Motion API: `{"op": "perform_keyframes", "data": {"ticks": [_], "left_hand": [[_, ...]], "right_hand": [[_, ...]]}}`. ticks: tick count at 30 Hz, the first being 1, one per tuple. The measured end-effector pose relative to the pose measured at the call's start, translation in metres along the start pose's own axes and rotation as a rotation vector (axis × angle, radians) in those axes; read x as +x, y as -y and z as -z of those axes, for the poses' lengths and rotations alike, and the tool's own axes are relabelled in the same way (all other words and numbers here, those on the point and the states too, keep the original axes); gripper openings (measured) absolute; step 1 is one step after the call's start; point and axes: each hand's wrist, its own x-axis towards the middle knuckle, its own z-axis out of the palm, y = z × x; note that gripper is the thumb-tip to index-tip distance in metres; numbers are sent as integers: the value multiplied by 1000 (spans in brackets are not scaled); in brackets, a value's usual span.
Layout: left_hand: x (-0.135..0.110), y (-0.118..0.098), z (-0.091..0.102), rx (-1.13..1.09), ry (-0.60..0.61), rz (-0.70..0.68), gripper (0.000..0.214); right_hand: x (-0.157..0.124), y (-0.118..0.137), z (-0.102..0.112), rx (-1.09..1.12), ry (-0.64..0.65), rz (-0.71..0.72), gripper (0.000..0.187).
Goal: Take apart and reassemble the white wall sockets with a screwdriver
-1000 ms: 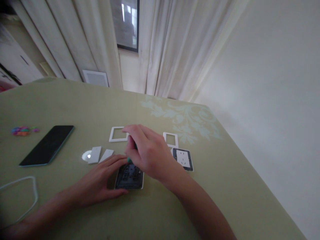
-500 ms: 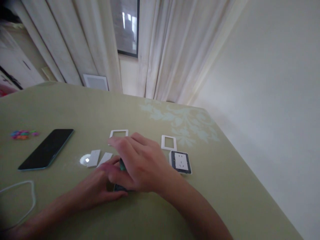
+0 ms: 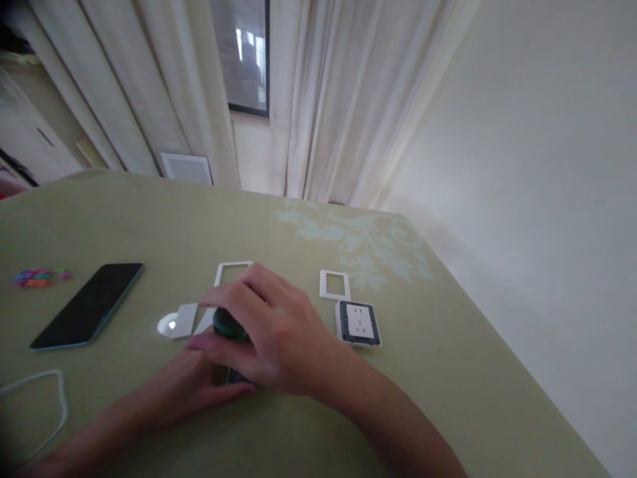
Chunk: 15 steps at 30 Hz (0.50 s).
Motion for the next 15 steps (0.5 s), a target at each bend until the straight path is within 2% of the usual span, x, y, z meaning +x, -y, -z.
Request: {"op": "perform_keyframes", "data": {"ticks": [2, 5, 9, 12, 15], "left_hand": [[1, -1, 1, -8, 10, -1, 54], [2, 0, 1, -17, 10, -9, 60], [0, 2, 0, -15, 5, -3, 56], [0, 4, 0, -10, -3, -4, 64], [-1, 5, -2, 1, 2, -6, 67]], "right_hand": [[-1, 0, -1, 43, -54, -4, 31], [-1, -2, -4, 95, -115, -9, 28], [-1, -10, -6, 173, -143, -34, 25], [1, -17, -5, 244, -117, -39, 26], [3, -17, -1, 341, -2, 7, 25]]}}
